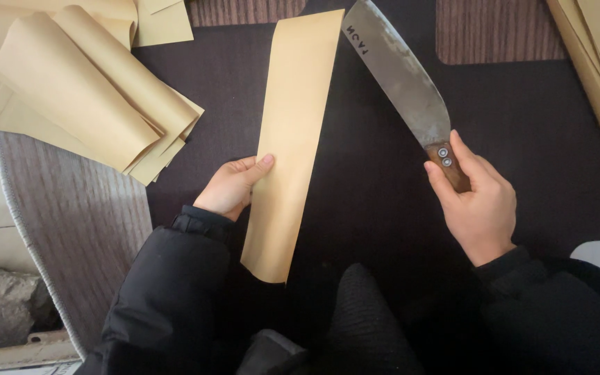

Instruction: Folding rectangular sheets of brown paper into bags using hands and a metal tool for creasing

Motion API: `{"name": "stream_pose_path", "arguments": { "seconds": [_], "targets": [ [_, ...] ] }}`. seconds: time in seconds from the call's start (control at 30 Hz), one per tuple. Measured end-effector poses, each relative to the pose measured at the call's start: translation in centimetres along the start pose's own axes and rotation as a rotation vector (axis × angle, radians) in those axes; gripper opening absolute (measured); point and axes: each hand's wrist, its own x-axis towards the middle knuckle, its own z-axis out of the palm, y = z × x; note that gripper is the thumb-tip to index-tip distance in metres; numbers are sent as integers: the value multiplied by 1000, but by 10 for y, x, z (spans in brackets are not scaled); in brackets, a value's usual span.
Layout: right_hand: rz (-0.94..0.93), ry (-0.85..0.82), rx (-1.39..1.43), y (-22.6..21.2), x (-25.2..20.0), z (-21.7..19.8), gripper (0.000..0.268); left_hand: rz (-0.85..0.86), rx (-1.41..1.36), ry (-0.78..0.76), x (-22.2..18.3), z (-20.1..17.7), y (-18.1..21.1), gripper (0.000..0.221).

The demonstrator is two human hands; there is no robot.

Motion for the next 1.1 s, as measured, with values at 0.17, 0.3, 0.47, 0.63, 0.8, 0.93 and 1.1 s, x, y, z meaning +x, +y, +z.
{"name": "stream_pose_path", "arguments": {
  "seconds": [0.17,0.3,0.47,0.63,0.8,0.93,1.1],
  "targets": [
    [7,4,-33,4,-3,2,50,23,-14,-15,7,-6,-7,29],
    [-20,33,-34,9,-3,4,50,14,-3,10,2,0,-3,31],
    [-38,35,-12,8,0,3,49,6,20,18,0,2,0,30],
    [-37,9,-24,6,-1,3,50,28,-5,-8,6,-2,-5,30],
    [-14,8,-17,2,-3,3,50,39,-10,-12,8,-3,-8,29],
    [-39,-1,-20,8,-8,6,50,95,57,38,7,2,-10,27],
    [-5,-15,-62,16,-19,20,55,120,197,169,6,16,-11,30]
  ]
}}
